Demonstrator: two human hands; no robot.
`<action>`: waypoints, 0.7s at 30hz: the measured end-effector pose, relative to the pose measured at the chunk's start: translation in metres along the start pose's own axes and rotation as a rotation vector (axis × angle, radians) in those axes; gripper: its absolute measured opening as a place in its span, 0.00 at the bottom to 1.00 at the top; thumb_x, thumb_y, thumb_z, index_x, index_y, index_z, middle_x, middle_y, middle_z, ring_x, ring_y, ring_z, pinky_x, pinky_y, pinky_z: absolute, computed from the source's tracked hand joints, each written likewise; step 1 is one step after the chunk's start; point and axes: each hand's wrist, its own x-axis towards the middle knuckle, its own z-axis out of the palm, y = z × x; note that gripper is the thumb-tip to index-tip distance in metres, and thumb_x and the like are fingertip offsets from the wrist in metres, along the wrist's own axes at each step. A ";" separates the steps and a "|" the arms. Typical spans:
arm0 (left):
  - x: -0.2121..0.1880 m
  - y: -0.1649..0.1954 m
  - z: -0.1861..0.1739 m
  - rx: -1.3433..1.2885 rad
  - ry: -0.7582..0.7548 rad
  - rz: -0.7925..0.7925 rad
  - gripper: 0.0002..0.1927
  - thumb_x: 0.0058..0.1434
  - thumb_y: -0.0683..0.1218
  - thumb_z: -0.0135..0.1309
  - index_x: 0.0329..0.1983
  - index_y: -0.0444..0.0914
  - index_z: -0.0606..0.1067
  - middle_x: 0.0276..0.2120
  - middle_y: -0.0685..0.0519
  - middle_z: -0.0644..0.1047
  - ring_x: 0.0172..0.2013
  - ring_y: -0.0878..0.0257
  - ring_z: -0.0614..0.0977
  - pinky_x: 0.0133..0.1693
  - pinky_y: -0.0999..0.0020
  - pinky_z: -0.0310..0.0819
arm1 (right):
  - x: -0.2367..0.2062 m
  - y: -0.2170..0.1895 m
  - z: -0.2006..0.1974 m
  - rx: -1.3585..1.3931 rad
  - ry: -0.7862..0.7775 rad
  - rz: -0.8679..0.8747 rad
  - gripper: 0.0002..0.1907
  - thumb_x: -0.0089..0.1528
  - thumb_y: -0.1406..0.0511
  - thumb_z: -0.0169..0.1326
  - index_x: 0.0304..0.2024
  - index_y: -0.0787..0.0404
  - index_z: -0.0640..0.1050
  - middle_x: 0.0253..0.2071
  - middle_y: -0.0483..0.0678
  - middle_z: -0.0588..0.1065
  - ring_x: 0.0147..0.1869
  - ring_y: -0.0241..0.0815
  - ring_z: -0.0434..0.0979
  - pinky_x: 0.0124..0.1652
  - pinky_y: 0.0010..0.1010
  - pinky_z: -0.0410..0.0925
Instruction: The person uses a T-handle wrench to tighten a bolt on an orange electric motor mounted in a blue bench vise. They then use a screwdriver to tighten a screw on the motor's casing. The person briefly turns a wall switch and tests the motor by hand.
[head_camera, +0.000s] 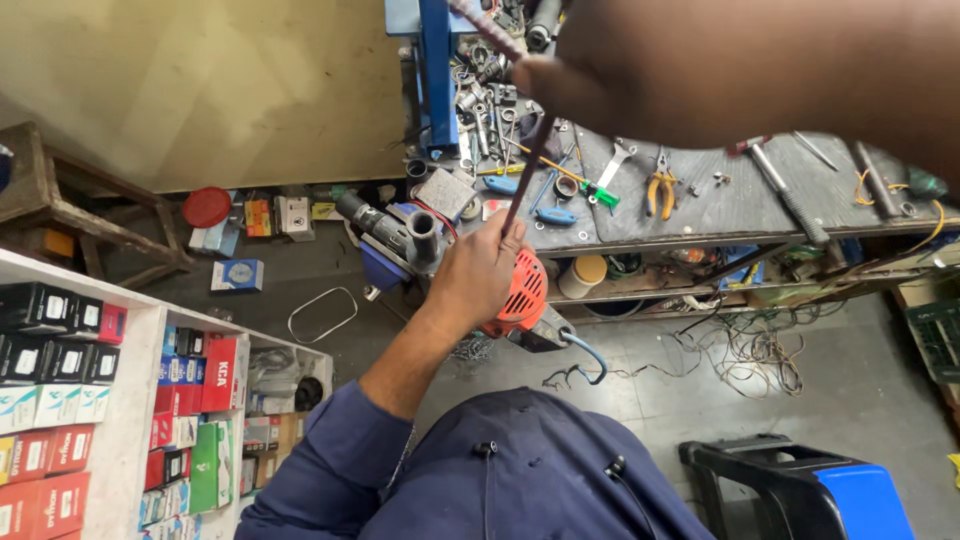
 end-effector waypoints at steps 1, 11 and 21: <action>-0.001 0.001 0.000 -0.029 0.004 0.019 0.16 0.72 0.53 0.41 0.43 0.39 0.75 0.31 0.43 0.81 0.36 0.42 0.83 0.37 0.49 0.75 | -0.002 -0.003 0.000 -0.181 -0.008 -0.024 0.17 0.63 0.62 0.48 0.51 0.65 0.74 0.45 0.50 0.76 0.44 0.39 0.82 0.54 0.30 0.74; -0.004 -0.002 0.003 -0.034 0.022 0.034 0.15 0.73 0.51 0.41 0.42 0.40 0.76 0.34 0.45 0.82 0.39 0.45 0.84 0.40 0.52 0.76 | 0.030 -0.015 -0.054 0.651 0.064 0.238 0.20 0.78 0.54 0.36 0.54 0.62 0.70 0.40 0.46 0.75 0.41 0.36 0.81 0.48 0.28 0.74; -0.006 0.003 0.003 -0.063 0.039 0.034 0.13 0.72 0.50 0.43 0.42 0.40 0.76 0.34 0.47 0.83 0.39 0.47 0.85 0.40 0.53 0.76 | 0.049 -0.041 -0.074 0.292 -0.416 0.723 0.33 0.72 0.47 0.40 0.28 0.65 0.80 0.17 0.54 0.72 0.17 0.50 0.74 0.25 0.43 0.70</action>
